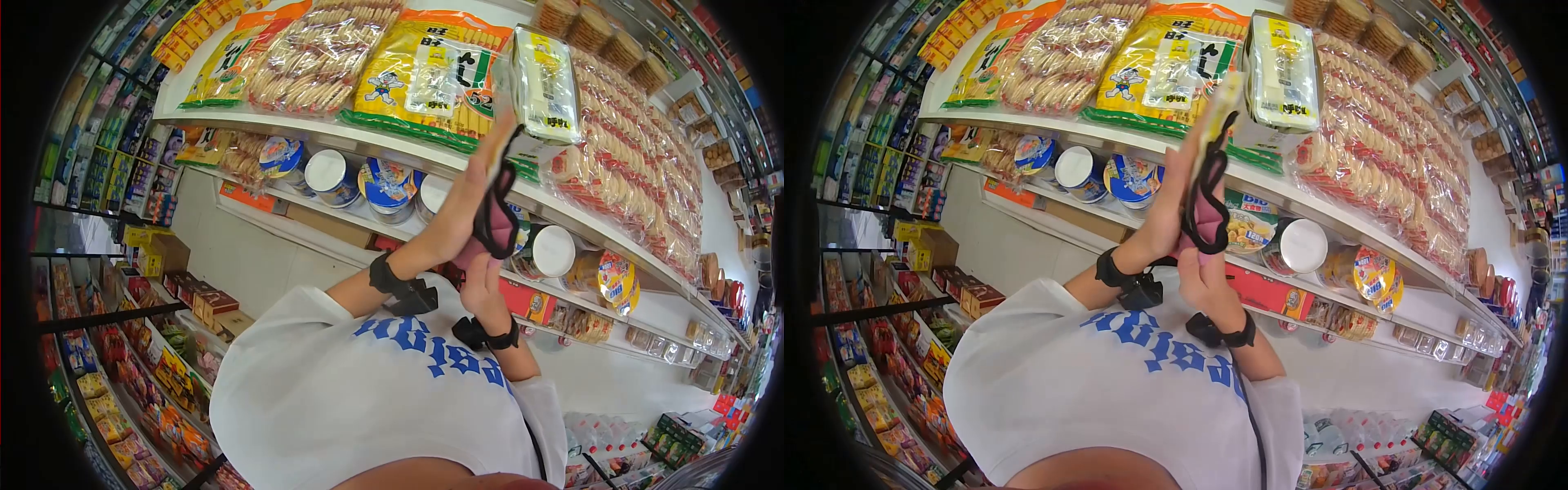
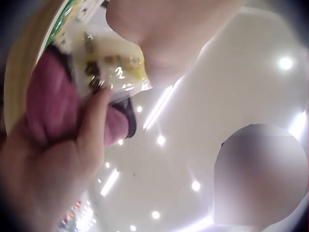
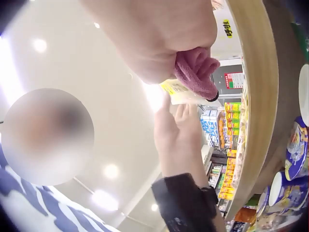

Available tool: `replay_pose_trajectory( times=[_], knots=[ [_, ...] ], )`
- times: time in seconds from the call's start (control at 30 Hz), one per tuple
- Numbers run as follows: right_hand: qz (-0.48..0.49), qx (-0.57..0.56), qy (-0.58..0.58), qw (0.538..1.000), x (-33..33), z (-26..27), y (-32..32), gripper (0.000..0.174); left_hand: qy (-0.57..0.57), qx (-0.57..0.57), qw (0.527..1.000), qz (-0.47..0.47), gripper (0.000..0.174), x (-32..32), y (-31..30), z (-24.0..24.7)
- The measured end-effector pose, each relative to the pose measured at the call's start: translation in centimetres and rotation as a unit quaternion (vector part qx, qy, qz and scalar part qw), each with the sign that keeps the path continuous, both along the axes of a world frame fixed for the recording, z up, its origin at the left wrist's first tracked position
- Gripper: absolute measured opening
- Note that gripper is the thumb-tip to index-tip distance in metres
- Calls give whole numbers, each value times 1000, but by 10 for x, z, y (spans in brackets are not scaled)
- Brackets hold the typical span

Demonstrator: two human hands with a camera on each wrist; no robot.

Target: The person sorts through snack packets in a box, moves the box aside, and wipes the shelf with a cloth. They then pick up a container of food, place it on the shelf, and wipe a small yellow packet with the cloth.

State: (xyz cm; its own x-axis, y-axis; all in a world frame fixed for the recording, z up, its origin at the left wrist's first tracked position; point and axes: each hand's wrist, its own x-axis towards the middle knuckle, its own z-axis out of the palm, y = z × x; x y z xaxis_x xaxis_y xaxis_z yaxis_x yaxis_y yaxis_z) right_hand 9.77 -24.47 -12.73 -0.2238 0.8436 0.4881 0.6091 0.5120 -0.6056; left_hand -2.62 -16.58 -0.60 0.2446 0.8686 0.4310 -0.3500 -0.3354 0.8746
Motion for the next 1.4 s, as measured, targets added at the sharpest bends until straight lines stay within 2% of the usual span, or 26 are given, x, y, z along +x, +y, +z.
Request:
replay_pose_trajectory(
  times=[0.07, 0.13, 0.2, 0.23, 0.3, 0.37, 0.43, 0.47, 0.5, 0.53, 0.57, 0.6, 0.63, 0.73, 0.77, 0.83, 0.97, 1.0, 1.07, 1.13, 1.17, 1.2, 1.3, 1.33, 1.37, 1.4],
  knots=[
    [-84, 66, -131, 986, 16, -8, 2, 31, -13, 16, 996, -91, 79, 3, -4, 1],
    [-104, -30, 39, 993, 21, 17, 25, 32, 17, -42, 991, -129, 81, 9, -17, -1],
    [-132, -126, 274, 944, 24, 49, 45, 35, 90, -56, 985, -135, 80, 12, -21, -11],
    [-142, -129, 314, 930, 27, 49, 55, 36, 106, -56, 984, -132, 79, 14, -22, -12],
    [-161, -139, 389, 896, 37, 48, 70, 40, 56, -125, 978, -157, 78, 13, -22, -9],
    [-125, -219, 286, 924, 30, 87, 71, 36, -9, -182, 973, -141, 79, 15, -24, -8],
    [-31, -46, 281, 958, 7, 96, 78, 46, -86, -221, 968, -87, 82, 21, -23, -12],
    [19, 38, 274, 961, -4, 100, 81, 54, -215, -196, 941, -171, 81, 16, -15, -25],
    [71, 29, 243, 967, -9, 103, 74, 57, -339, -168, 891, -250, 81, 7, 1, -45],
    [123, 20, 211, 970, -12, 108, 63, 61, -454, -136, 819, -323, 81, -3, 11, -41],
    [163, 29, 128, 978, -15, 113, 54, 62, -390, -195, 884, -166, 78, -18, 14, -35],
    [202, 37, 44, 978, -17, 115, 46, 64, -311, -246, 918, -3, 76, -29, 15, -9],
    [214, 35, 39, 975, -21, 109, 41, 61, -325, -232, 917, -14, 75, -28, 18, -1],
    [180, 10, 198, 964, -20, 87, 58, 61, -363, -184, 912, -47, 71, -25, 26, 16],
    [124, -45, 323, 937, -27, 82, 57, 54, -395, -195, 893, -89, 69, -19, 19, 24],
    [78, -197, 401, 891, -18, 90, 52, 50, -331, -200, 920, -61, 67, -16, 13, 20],
    [97, -189, 413, 886, -22, 71, 51, 48, -257, -135, 957, 14, 68, -14, 22, 6],
    [109, -169, 402, 893, -26, 70, 51, 48, -252, -162, 954, 24, 69, -15, 18, 4],
    [83, -231, 407, 880, -16, 49, 51, 53, -239, -215, 946, 43, 71, -17, 11, -1],
    [60, -266, 416, 868, -9, 44, 52, 51, -217, -199, 954, -60, 73, -19, 20, -11],
    [41, -214, 474, 853, -10, 42, 54, 39, -183, -186, 958, -121, 74, -24, 23, -14],
    [40, -207, 487, 848, -9, 45, 52, 38, -148, -173, 957, -182, 75, -28, 24, -14],
    [20, -178, 521, 835, -9, 45, 48, 35, -154, -125, 960, -196, 79, -32, 27, -12],
    [22, -227, 519, 824, -5, 44, 45, 34, -155, -110, 961, -201, 84, -34, 28, -12],
    [25, -275, 517, 810, -1, 45, 44, 32, -225, -103, 937, -248, 80, -40, 34, -20],
    [48, -231, 506, 830, -2, 45, 47, 28, -188, -110, 961, -173, 79, -42, 35, -19]
  ],
)
